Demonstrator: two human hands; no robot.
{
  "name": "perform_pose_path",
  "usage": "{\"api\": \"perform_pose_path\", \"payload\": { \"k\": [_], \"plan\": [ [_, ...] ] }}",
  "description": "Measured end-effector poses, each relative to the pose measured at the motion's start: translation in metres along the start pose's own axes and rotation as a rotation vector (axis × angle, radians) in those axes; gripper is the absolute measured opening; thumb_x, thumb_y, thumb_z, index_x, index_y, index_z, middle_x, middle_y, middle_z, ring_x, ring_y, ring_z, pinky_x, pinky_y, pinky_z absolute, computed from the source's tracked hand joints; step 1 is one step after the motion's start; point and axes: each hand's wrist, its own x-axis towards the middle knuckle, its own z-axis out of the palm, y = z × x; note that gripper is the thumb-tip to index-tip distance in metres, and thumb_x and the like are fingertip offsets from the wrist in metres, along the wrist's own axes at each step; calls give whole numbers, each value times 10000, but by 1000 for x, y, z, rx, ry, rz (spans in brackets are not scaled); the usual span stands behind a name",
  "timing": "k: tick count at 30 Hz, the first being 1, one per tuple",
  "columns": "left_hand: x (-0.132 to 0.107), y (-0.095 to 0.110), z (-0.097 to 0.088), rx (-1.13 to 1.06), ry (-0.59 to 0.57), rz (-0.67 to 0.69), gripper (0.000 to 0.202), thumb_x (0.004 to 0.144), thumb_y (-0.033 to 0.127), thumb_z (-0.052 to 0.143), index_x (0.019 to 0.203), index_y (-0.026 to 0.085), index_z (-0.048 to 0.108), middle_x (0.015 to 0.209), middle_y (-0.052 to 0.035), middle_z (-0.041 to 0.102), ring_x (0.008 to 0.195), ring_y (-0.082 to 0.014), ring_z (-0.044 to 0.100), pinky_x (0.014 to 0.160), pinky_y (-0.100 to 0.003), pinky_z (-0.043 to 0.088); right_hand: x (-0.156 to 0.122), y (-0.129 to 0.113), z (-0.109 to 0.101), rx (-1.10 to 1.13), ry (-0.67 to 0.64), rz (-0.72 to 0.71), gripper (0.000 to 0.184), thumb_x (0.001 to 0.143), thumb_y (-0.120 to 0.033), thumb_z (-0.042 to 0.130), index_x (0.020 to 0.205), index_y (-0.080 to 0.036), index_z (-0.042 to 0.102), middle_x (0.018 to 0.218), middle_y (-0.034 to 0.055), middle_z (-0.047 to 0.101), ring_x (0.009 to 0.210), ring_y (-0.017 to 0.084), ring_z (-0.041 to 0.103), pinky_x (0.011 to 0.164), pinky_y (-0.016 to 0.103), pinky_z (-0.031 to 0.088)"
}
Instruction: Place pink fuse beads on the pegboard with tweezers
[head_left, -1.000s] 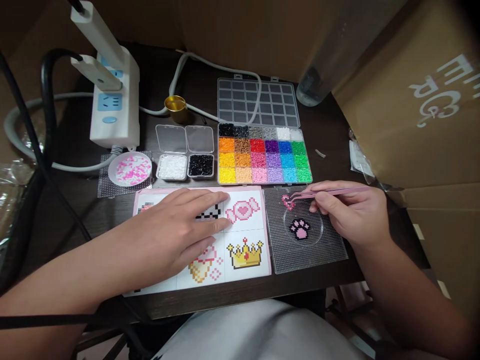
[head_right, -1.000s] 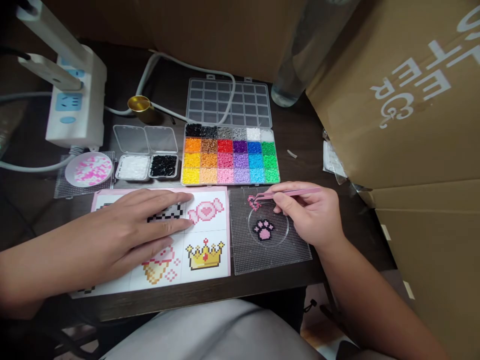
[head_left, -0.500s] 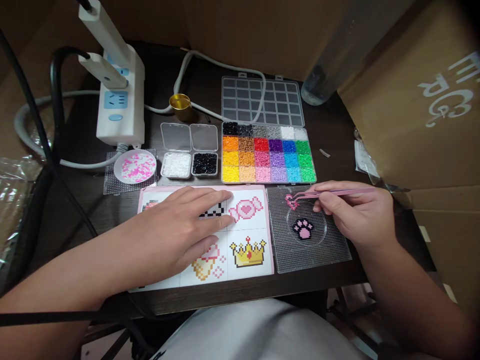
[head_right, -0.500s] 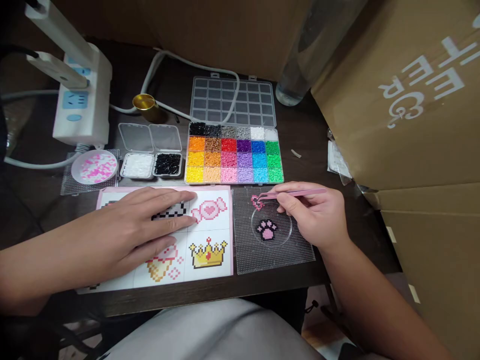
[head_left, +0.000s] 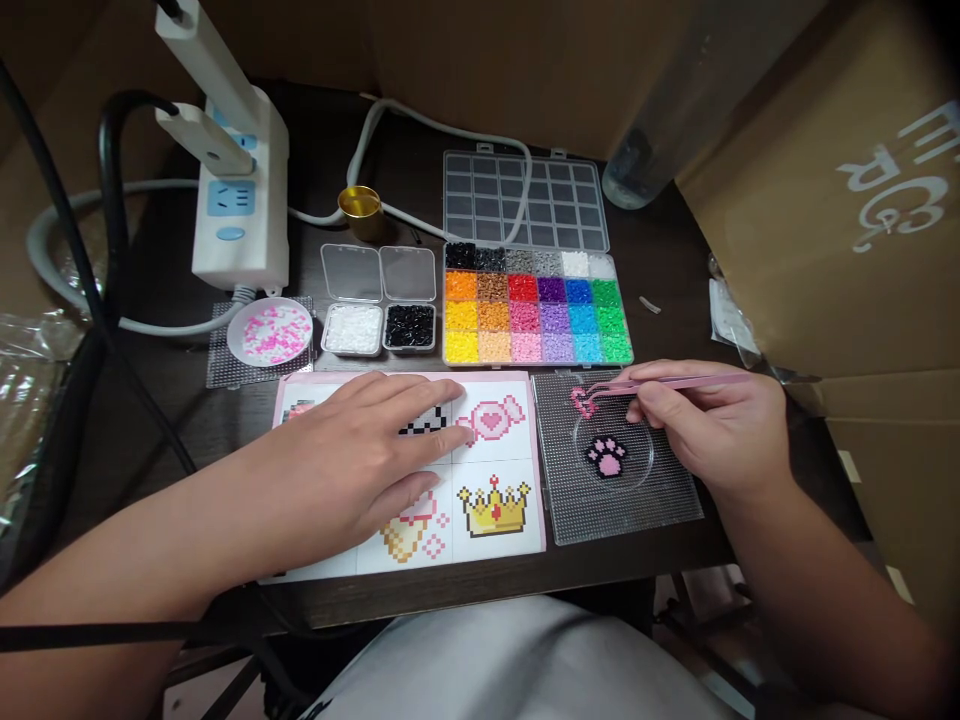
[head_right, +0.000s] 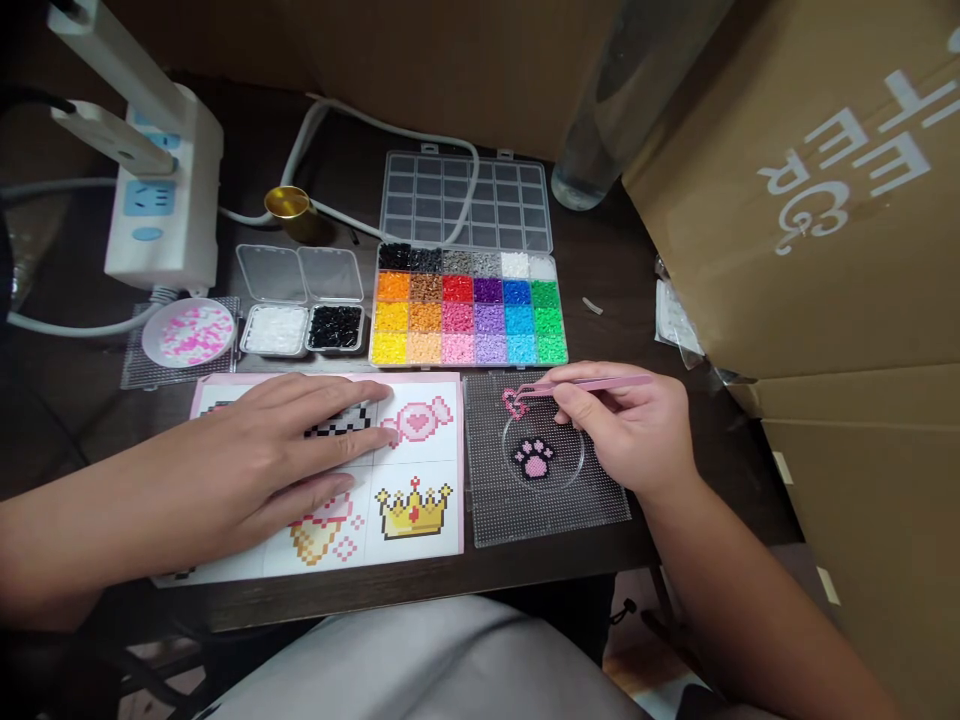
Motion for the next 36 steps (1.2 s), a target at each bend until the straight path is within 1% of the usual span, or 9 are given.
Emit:
{"api": "perform_pose_path", "payload": {
  "k": [4, 8, 11, 14, 17, 24, 27, 32, 36],
  "plan": [
    [-2, -1, 1, -19, 2, -16, 443, 1147, 356, 552, 1535, 344, 765, 1679, -112, 650, 1492, -427, 639, 1228, -634, 577, 0, 0, 1, 22, 6, 10, 144, 959, -234, 845, 860, -290, 934, 952, 41, 920, 618, 182, 800, 582, 300, 672],
    [-2, 0, 1, 3, 4, -3, 455, 1160, 340, 518, 1541, 314, 764, 1682, -144, 637, 1474, -462, 648, 1184, -687, 591, 0, -1, 0, 7, 2, -38, 237, 962, -192, 821, 764, -291, 906, 941, 31, 919, 691, 191, 846, 610, 272, 676],
    [-2, 2, 1, -9, 4, -29, 452, 1163, 348, 527, 1554, 344, 755, 1685, -117, 638, 1482, -442, 643, 1197, -663, 590, 0, 0, -1, 1, 11, -53, 281, 946, -154, 818, 708, -287, 883, 916, 20, 915, 692, 180, 847, 622, 253, 671],
    [-2, 3, -1, -15, -1, -50, 450, 1159, 358, 539, 1555, 375, 754, 1692, -96, 638, 1489, -425, 641, 1207, -635, 591, 1, 1, 1, 53, 4, -43, 238, 948, -156, 824, 767, -286, 909, 904, 20, 913, 574, 151, 785, 570, 251, 655],
    [-2, 2, -3, 12, -19, -43, 468, 1154, 347, 520, 1560, 369, 752, 1690, -104, 644, 1463, -439, 662, 1162, -653, 622, 3, 1, 4, 99, 16, -34, 185, 939, -157, 836, 868, -292, 940, 888, 22, 910, 547, 144, 766, 536, 238, 644],
    [-2, 2, -4, 61, -16, -31, 470, 1153, 348, 504, 1537, 343, 776, 1675, -112, 661, 1454, -438, 677, 1144, -631, 644, 7, -7, 6, 125, 15, -58, 239, 930, -153, 812, 774, -294, 925, 885, 23, 910, 558, 146, 778, 523, 225, 638],
    [-2, 1, -4, 33, -11, -31, 468, 1156, 348, 503, 1539, 363, 772, 1671, -88, 666, 1461, -421, 670, 1168, -611, 631, 7, -9, 6, 130, 21, -52, 212, 928, -165, 823, 786, -284, 926, 857, 29, 903, 540, 144, 762, 528, 233, 638],
    [-3, 0, -3, 26, -6, -34, 467, 1156, 357, 515, 1554, 368, 759, 1678, -75, 659, 1466, -411, 662, 1181, -583, 621, 5, -4, 4, 118, 30, -26, 187, 953, -173, 804, 854, -257, 939, 707, 23, 846, 546, 151, 753, 599, 256, 651],
    [-3, 0, -2, 22, 17, -30, 460, 1155, 348, 519, 1545, 369, 764, 1672, -71, 663, 1469, -396, 661, 1197, -560, 610, 4, 0, 3, 127, 58, -16, 147, 961, -186, 815, 907, -241, 939, 695, 24, 836, 537, 151, 740, 581, 263, 635]
  ]
}}
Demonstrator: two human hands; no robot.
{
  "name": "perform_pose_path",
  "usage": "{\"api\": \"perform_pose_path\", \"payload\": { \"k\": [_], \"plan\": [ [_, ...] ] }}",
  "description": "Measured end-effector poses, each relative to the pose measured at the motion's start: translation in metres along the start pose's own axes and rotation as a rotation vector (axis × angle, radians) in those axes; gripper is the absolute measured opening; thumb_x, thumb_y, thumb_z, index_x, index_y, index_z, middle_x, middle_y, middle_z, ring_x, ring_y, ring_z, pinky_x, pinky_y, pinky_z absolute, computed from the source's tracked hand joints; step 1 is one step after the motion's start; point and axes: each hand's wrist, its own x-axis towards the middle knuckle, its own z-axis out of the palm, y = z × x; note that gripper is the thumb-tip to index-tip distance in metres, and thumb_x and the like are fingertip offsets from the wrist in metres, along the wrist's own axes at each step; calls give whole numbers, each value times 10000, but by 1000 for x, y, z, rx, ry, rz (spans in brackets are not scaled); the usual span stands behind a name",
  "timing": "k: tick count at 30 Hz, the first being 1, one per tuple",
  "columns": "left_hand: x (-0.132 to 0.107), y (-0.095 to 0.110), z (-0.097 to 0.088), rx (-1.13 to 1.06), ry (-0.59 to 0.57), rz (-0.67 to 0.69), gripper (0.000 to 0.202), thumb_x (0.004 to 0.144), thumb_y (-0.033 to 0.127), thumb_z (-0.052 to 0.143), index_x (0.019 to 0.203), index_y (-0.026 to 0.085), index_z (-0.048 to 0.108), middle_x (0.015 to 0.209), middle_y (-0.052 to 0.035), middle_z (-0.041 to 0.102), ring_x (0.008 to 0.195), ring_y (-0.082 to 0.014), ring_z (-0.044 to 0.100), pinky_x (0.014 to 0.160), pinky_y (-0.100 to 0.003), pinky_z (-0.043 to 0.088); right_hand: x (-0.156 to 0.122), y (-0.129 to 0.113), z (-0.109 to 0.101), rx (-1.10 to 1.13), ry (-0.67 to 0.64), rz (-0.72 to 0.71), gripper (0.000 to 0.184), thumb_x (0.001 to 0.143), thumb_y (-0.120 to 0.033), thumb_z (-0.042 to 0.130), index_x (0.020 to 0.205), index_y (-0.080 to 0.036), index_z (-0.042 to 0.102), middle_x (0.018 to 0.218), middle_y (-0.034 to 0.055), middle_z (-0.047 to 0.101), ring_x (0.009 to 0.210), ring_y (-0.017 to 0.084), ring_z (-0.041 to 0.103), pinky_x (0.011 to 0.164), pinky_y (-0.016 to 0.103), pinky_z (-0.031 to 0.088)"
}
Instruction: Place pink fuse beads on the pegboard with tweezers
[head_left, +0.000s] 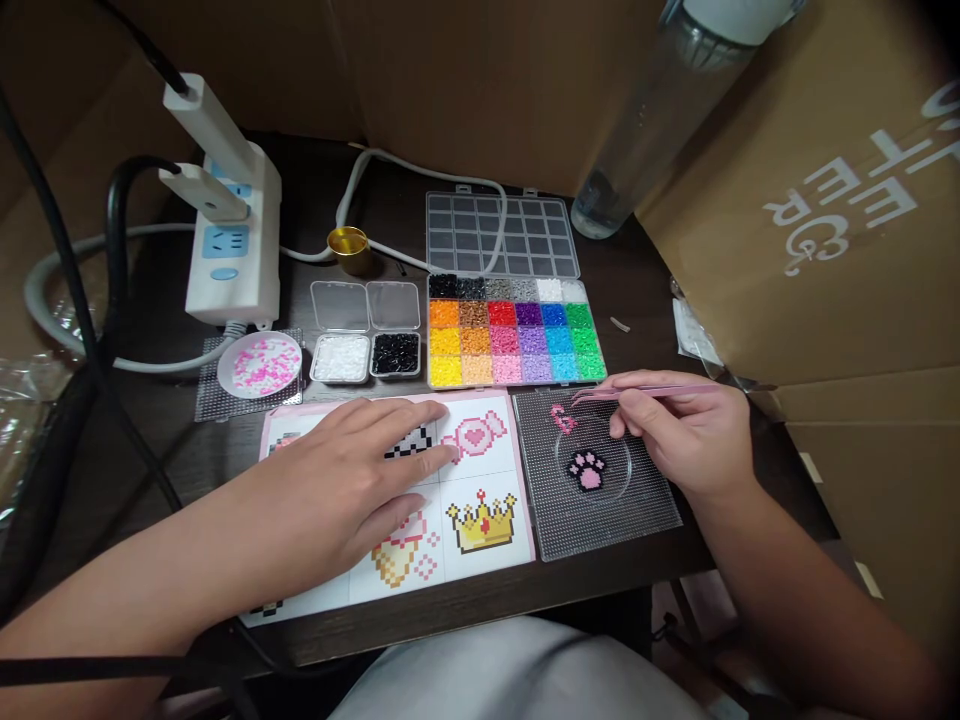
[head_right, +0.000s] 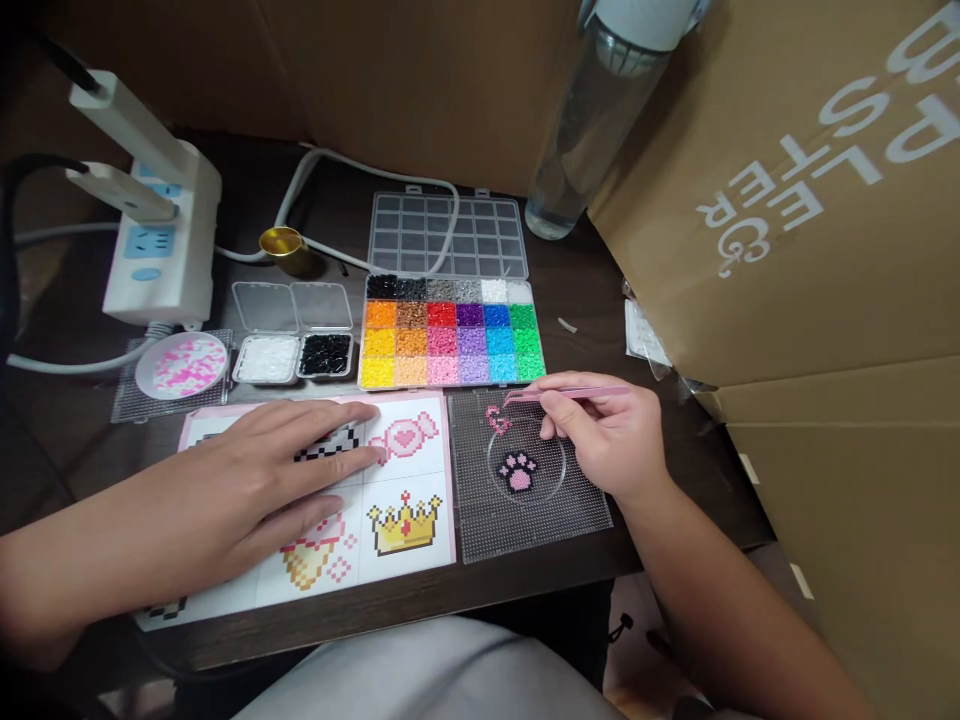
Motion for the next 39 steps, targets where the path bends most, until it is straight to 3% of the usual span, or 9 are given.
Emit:
{"api": "perform_pose_path", "payload": {
  "k": [8, 18, 26, 31, 39],
  "plan": [
    [-1, -2, 4, 31, -8, 12, 470, 1151, 327, 523, 1559, 354, 754, 1686, -93, 652, 1462, -427, 667, 1149, -604, 633, 2, 7, 2, 80, 51, 23, 120, 962, -198, 829, 938, -246, 936, 766, 40, 864, 508, 138, 699, 533, 264, 598],
    [1, 0, 3, 20, -44, -6, 486, 1117, 275, 575, 1566, 352, 745, 1698, -114, 636, 1484, -435, 649, 1178, -652, 616, 2, 4, 1, -45, 61, 4, 86, 950, -265, 858, 914, -235, 930, 636, 11, 801, 512, 161, 721, 549, 274, 619],
    [0, 2, 1, -21, -27, -9, 458, 1117, 282, 604, 1543, 348, 759, 1670, -124, 656, 1486, -431, 647, 1192, -639, 605, 0, 6, -1, -64, 35, 0, 141, 984, -250, 822, 897, -249, 933, 760, 38, 860, 534, 157, 707, 568, 295, 616],
    [0, 2, 1, -53, -13, -31, 441, 1121, 303, 634, 1538, 372, 760, 1688, -95, 646, 1515, -406, 626, 1241, -604, 576, 2, 1, 0, -75, 29, -17, 130, 977, -252, 831, 908, -270, 940, 618, -3, 777, 533, 157, 705, 592, 285, 628],
    [1, 1, 0, -49, -43, -25, 446, 1113, 298, 628, 1533, 349, 767, 1689, -117, 642, 1512, -421, 626, 1233, -630, 579, 2, 9, 0, -57, 69, -4, 117, 962, -323, 867, 927, -235, 935, 636, 22, 791, 505, 166, 695, 528, 295, 605]
  ]
}}
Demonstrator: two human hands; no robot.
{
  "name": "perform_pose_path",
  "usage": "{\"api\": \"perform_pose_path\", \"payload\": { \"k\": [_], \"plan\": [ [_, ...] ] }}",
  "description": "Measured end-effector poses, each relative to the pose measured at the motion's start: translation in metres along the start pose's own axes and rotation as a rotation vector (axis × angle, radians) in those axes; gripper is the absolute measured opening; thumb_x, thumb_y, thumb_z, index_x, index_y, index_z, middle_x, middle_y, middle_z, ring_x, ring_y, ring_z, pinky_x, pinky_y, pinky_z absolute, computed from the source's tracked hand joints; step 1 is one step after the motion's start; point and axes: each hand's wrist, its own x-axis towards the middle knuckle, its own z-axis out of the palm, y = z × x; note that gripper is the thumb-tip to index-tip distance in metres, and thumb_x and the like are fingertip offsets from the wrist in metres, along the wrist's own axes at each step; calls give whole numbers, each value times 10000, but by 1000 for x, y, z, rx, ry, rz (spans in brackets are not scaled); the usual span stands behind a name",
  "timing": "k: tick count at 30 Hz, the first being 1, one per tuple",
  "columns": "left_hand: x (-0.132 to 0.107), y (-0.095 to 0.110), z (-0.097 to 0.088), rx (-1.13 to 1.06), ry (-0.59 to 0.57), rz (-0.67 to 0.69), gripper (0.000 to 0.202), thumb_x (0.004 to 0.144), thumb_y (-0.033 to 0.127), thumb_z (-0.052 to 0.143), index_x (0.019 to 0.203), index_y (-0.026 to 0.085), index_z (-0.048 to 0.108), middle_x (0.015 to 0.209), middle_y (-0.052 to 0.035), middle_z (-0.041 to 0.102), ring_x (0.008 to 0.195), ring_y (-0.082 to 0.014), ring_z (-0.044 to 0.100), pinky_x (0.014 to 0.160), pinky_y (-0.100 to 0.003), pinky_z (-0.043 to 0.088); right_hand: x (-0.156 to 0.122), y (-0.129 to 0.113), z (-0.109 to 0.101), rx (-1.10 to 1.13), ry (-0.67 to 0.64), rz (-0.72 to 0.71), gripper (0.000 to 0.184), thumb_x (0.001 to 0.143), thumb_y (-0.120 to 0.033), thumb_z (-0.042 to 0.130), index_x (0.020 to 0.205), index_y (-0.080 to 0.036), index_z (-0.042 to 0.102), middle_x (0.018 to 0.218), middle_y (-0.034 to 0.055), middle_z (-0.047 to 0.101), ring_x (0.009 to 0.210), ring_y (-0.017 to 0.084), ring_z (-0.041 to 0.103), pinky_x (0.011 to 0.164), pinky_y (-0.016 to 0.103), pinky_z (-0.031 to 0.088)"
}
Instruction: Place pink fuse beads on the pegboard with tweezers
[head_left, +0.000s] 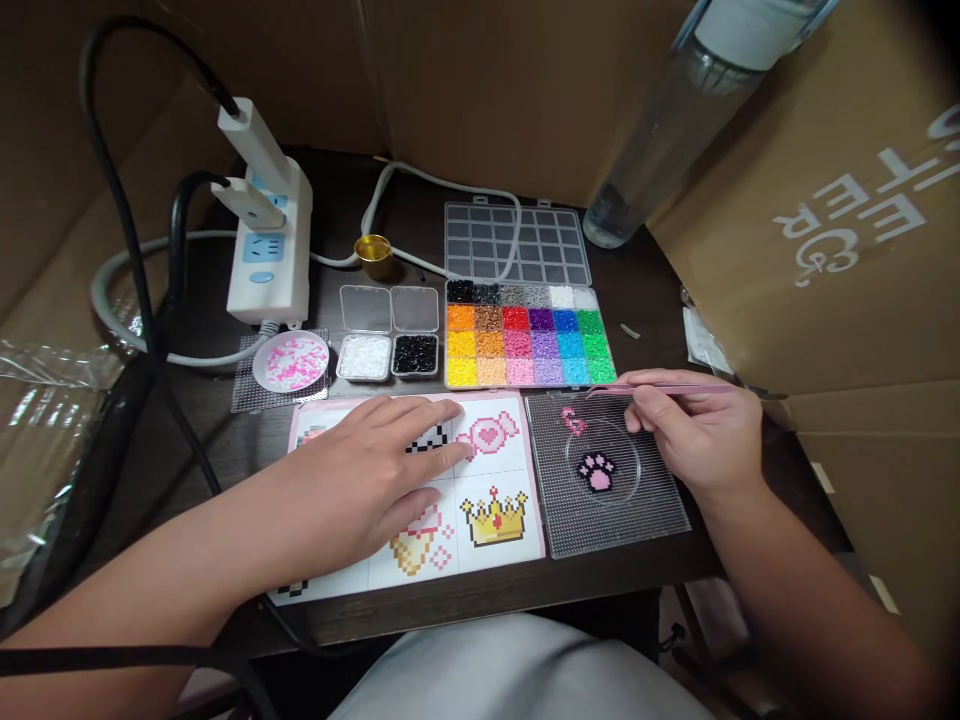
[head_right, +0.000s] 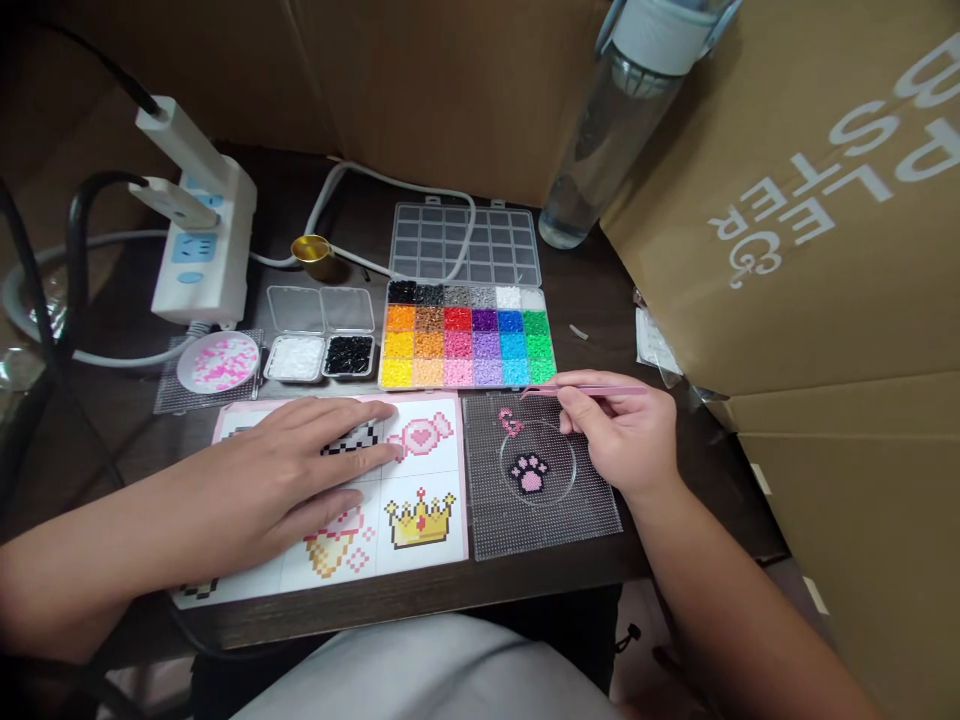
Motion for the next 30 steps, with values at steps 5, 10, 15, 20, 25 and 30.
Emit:
{"api": "perform_pose_path", "payload": {
  "k": [5, 10, 15, 20, 25, 30],
  "plan": [
    [0, 0, 1, 48, 8, 20, 457, 1106, 288, 623, 1538, 329, 766, 1674, -131, 658, 1480, -424, 655, 1197, -624, 605, 4, 6, -3, 103, 47, 21, 133, 957, -355, 891, 942, -228, 926, 855, 82, 892, 529, 165, 689, 533, 332, 612],
    [-1, -2, 3, 61, 21, 36, 459, 1107, 276, 635, 1547, 321, 757, 1680, -119, 658, 1506, -408, 642, 1211, -592, 593, 25, -14, -8, 227, 29, -11, 153, 919, -412, 954, 937, -262, 926, 907, 78, 905, 551, 165, 692, 526, 335, 591],
    [-3, -3, 5, 44, 66, 46, 439, 1116, 289, 644, 1537, 331, 761, 1668, -101, 670, 1499, -374, 645, 1221, -535, 582, 46, -19, 2, 286, -26, 3, 334, 817, -563, 1006, 817, -248, 892, 858, 89, 892, 502, 167, 661, 475, 349, 574],
    [-6, -4, 4, 64, 48, 47, 458, 1130, 288, 606, 1565, 341, 740, 1684, -88, 658, 1471, -378, 665, 1185, -534, 606, 46, 4, 15, 273, 9, 27, 206, 884, -436, 948, 846, -238, 906, 851, 68, 880, 520, 144, 646, 508, 327, 565],
    [-6, -5, 2, 43, 55, 34, 466, 1127, 290, 596, 1565, 349, 744, 1688, -83, 656, 1464, -377, 672, 1190, -525, 602, 43, 9, 18, 216, 26, 46, 175, 897, -406, 918, 871, -233, 915, 864, 70, 873, 538, 150, 648, 511, 327, 565],
    [-3, -3, 2, 46, 78, 45, 445, 1118, 279, 601, 1523, 344, 774, 1657, -80, 684, 1440, -363, 687, 1175, -503, 609, 42, 0, 22, 103, 32, 15, 151, 918, -379, 875, 848, -253, 917, 802, 53, 853, 528, 157, 652, 487, 313, 569]
  ]
}}
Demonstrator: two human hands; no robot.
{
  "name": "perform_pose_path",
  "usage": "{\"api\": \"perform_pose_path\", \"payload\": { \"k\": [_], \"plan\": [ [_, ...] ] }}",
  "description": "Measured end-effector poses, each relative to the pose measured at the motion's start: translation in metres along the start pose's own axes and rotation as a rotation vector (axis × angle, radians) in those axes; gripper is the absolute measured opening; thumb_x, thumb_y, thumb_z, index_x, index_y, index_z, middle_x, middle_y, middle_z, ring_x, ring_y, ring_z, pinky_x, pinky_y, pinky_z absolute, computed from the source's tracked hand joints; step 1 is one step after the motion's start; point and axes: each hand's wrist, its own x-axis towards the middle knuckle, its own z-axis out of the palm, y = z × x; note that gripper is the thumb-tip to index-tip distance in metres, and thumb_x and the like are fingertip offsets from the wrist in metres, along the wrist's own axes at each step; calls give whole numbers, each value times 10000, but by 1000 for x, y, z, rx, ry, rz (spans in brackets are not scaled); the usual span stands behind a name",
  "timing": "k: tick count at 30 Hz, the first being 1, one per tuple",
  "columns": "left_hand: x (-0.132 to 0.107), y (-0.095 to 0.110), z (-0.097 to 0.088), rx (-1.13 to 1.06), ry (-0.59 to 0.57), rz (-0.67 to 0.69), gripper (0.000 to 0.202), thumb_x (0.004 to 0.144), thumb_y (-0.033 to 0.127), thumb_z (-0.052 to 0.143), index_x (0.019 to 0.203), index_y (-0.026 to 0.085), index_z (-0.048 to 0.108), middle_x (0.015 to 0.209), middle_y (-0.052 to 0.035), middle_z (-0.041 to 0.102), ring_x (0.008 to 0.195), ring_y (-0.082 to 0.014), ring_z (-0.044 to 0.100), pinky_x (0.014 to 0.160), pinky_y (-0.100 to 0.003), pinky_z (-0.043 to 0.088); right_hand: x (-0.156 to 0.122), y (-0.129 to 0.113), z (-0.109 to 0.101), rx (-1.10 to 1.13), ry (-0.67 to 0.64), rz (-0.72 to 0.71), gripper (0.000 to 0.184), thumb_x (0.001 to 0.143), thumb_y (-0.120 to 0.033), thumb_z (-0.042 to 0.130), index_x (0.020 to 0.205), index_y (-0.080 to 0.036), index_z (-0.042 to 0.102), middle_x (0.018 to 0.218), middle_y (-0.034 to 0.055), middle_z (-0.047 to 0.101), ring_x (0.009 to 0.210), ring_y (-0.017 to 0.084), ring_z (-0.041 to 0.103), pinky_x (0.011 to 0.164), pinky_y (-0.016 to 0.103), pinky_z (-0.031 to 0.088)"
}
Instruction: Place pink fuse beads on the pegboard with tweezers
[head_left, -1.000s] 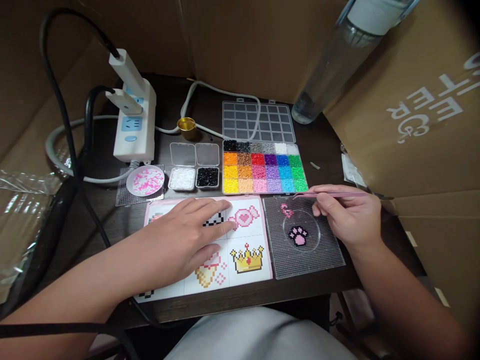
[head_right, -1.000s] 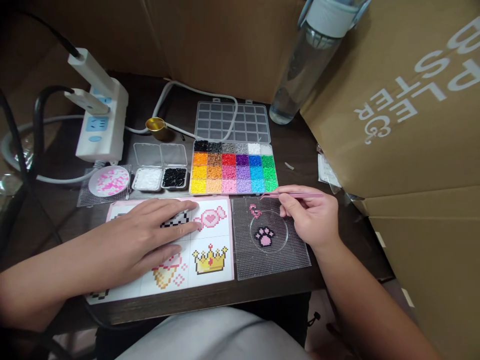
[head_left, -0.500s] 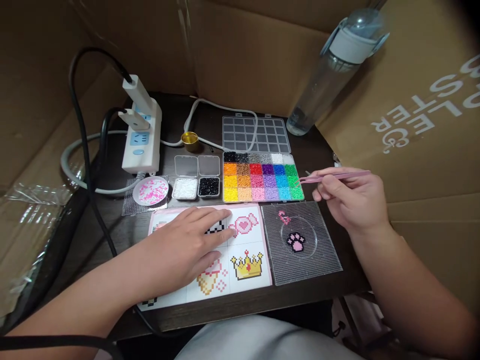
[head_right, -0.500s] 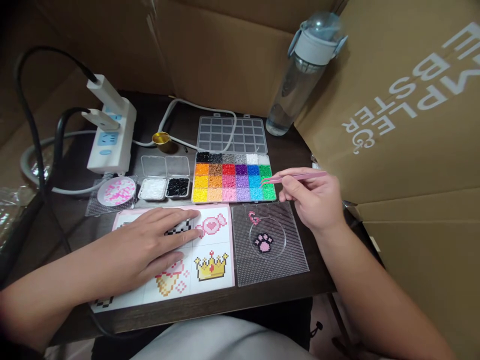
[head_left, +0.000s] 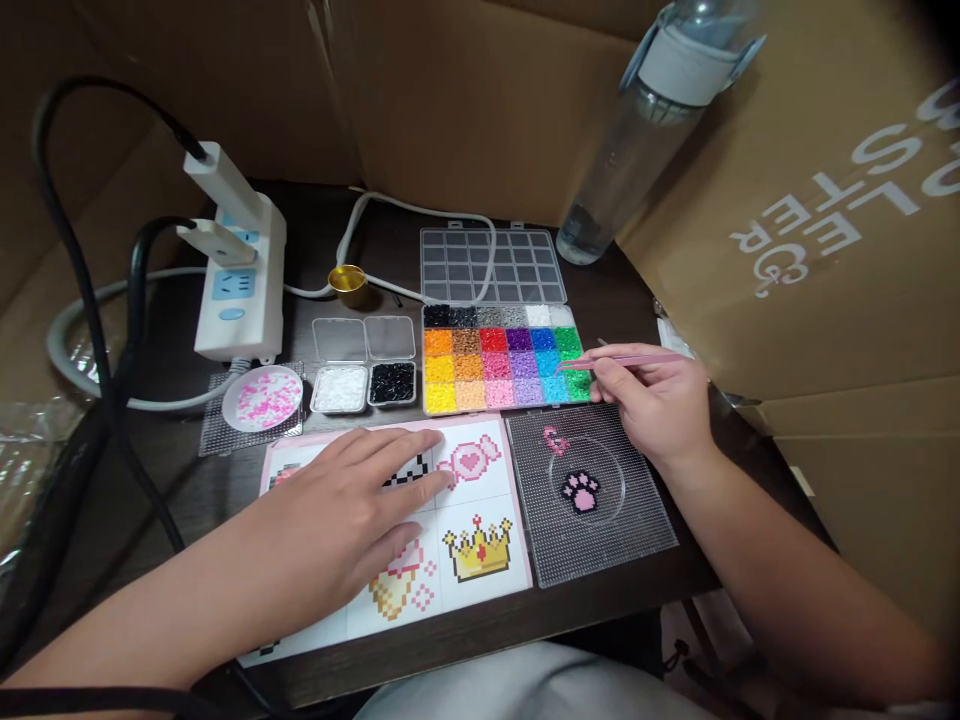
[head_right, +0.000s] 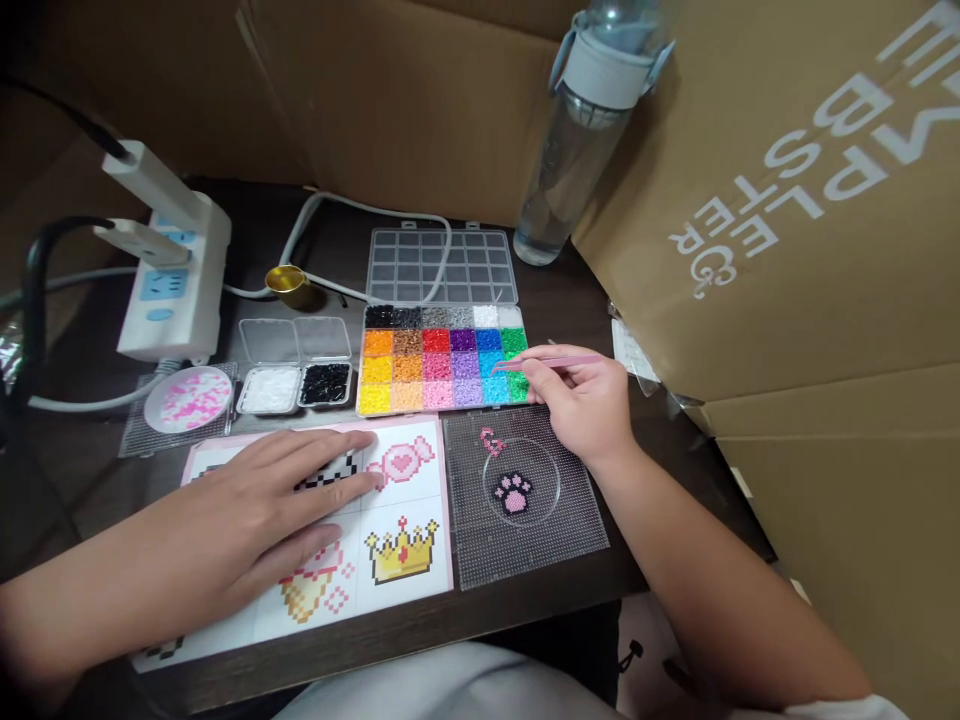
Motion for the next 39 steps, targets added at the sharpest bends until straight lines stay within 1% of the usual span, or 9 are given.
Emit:
{"api": "perform_pose_path", "payload": {
  "k": [5, 12, 16, 19, 22, 25, 28, 33, 39],
  "plan": [
    [-3, 1, 1, 23, 9, -1, 441, 1116, 287, 625, 1530, 345, 764, 1651, -80, 690, 1442, -363, 685, 1162, -498, 616, -2, -4, 5, -50, 31, -13, 141, 899, -348, 876, 841, -229, 924, 835, 77, 879, 531, 158, 689, 495, 297, 621],
    [-3, 1, 0, 79, -3, 12, 499, 1064, 239, 659, 1548, 326, 747, 1646, -114, 691, 1422, -404, 703, 1127, -556, 639, -3, -9, 17, 0, 10, -22, 85, 880, -265, 856, 840, -230, 923, 791, 61, 876, 542, 160, 734, 519, 276, 674],
    [0, 2, -1, 65, -1, 10, 494, 1061, 226, 661, 1537, 319, 753, 1632, -110, 702, 1405, -398, 714, 1115, -540, 646, -3, -17, 25, 38, -18, -20, 71, 879, -272, 867, 877, -235, 928, 816, 56, 885, 577, 164, 761, 550, 277, 696],
    [0, 3, -2, 77, -12, 19, 486, 1060, 217, 655, 1528, 296, 761, 1627, -127, 704, 1396, -413, 722, 1106, -562, 651, -2, -26, 32, 55, -39, -6, 72, 887, -292, 885, 899, -236, 929, 868, 62, 897, 575, 158, 759, 565, 284, 699],
    [0, 4, -2, 83, -23, 15, 476, 1056, 232, 678, 1519, 296, 768, 1631, -121, 703, 1409, -416, 711, 1115, -569, 649, -1, -30, 41, 70, -48, 33, 106, 889, -318, 896, 901, -216, 923, 779, 54, 861, 554, 162, 751, 561, 292, 690],
    [0, 6, -1, 81, -23, 1, 499, 1054, 224, 694, 1538, 326, 756, 1640, -94, 698, 1419, -395, 702, 1123, -543, 646, -2, -27, 48, 74, -49, 96, 173, 878, -360, 914, 894, -188, 918, 697, 51, 816, 566, 184, 766, 572, 313, 693],
    [-1, 6, 1, 92, -19, 2, 522, 1054, 224, 700, 1564, 327, 740, 1650, -103, 690, 1420, -398, 699, 1117, -546, 645, -4, -22, 52, 82, -68, 146, 214, 864, -393, 921, 892, -181, 919, 715, 64, 826, 573, 193, 772, 581, 329, 695],
    [-1, 6, 3, 59, 21, -5, 500, 1072, 242, 684, 1560, 337, 739, 1640, -99, 693, 1423, -385, 688, 1128, -533, 625, -3, -20, 53, 101, -97, 136, 176, 862, -366, 899, 889, -193, 921, 811, 84, 873, 567, 179, 775, 561, 309, 679],
    [0, 6, 3, 54, 47, 13, 465, 1072, 233, 684, 1524, 309, 759, 1620, -106, 705, 1392, -376, 700, 1118, -525, 625, -2, -19, 56, 100, -98, 142, 151, 849, -337, 883, 881, -194, 920, 739, 60, 850, 543, 171, 769, 538, 284, 661]
  ]
}}
